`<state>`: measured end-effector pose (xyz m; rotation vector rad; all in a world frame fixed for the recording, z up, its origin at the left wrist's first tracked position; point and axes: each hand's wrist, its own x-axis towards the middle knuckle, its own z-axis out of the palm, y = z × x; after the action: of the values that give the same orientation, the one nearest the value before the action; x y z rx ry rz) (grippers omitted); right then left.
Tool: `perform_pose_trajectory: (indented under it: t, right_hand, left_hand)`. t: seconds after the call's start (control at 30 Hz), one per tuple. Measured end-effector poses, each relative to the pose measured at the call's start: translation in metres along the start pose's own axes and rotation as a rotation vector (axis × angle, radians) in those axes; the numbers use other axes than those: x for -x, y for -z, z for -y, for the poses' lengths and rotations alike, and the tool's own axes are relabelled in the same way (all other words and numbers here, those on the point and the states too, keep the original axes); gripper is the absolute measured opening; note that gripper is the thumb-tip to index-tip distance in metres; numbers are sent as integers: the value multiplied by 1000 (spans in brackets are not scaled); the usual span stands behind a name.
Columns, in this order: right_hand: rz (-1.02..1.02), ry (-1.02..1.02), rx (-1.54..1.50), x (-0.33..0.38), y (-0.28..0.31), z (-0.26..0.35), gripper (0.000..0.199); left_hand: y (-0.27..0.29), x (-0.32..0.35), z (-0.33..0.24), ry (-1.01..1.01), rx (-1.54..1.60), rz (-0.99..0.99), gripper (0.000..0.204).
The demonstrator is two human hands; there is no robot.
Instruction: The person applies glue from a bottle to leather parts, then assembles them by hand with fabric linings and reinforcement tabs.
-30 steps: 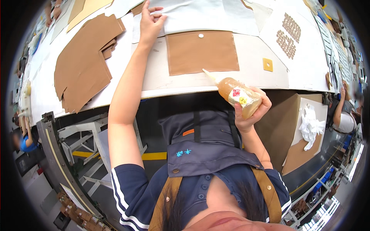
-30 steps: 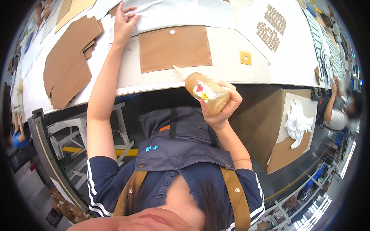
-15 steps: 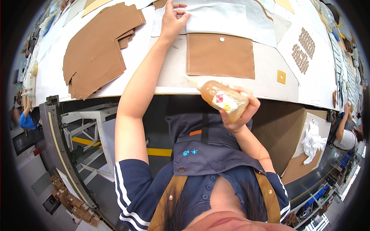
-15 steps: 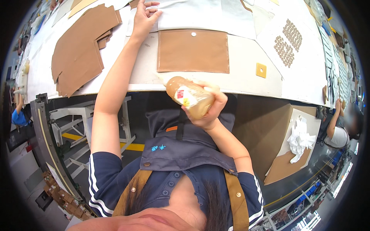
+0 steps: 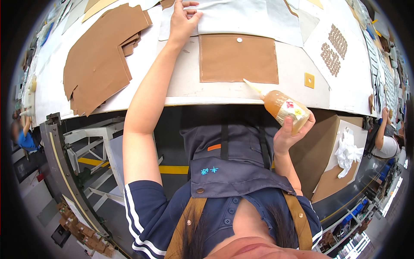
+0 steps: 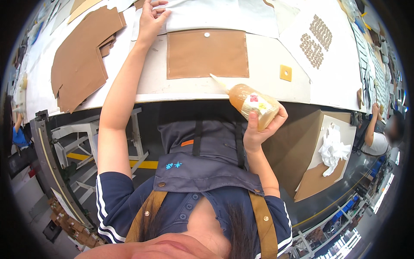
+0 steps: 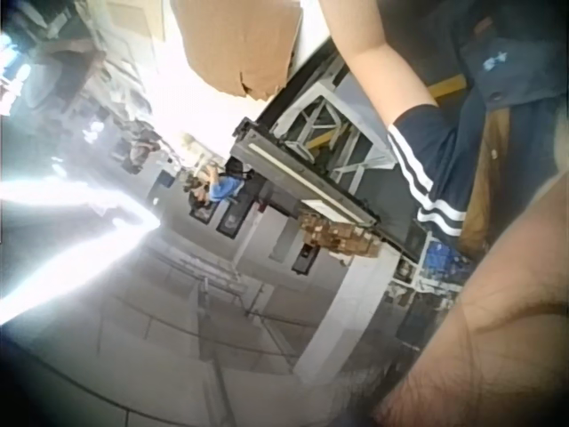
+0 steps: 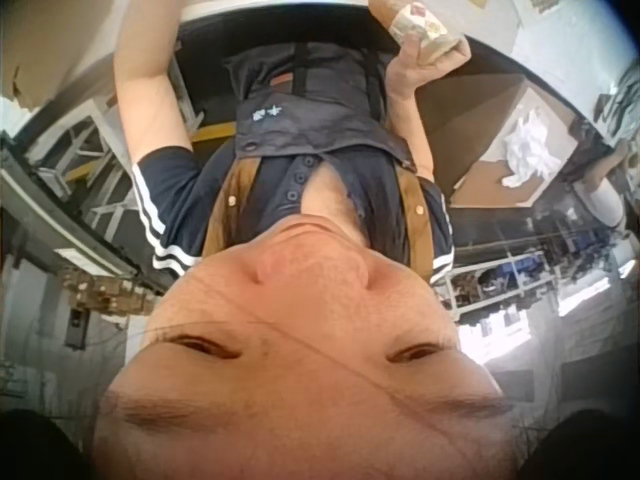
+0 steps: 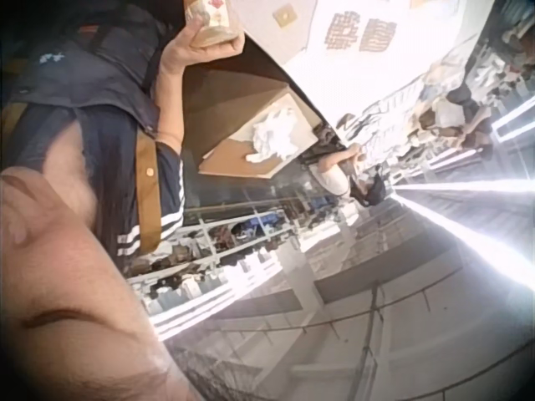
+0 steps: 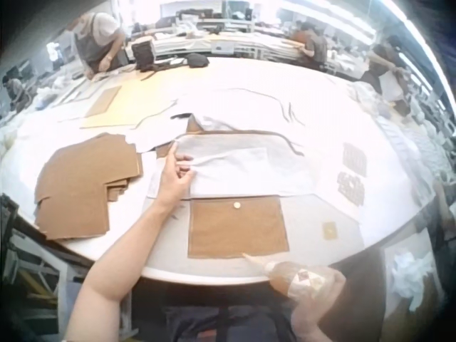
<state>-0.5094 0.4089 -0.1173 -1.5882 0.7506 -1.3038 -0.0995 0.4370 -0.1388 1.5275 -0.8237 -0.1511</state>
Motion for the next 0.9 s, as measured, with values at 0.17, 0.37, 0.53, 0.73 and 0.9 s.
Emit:
perform_pose_trajectory:
  t: [0.17,0.37,0.53,0.73,0.9]
  right_hand:
    - [108,135,60,4,-19,3,65]
    - [323,265,-9,9,-42,5,70]
    - [399,342,-104,13,-63,2,71]
    - [20,91,-20,0,-21,10,72]
    - [-30,131,35,-9,14,11,67]
  left_hand:
    - [-3,2,-6,31,28,5,83]
    - [-1,-1,-1,32,57,10,84]
    - [-4,-2,5,13,64,11,84]
    - [-1,2,2,21,13,-6,83]
    - [1,0,4,13,30,-3,82]
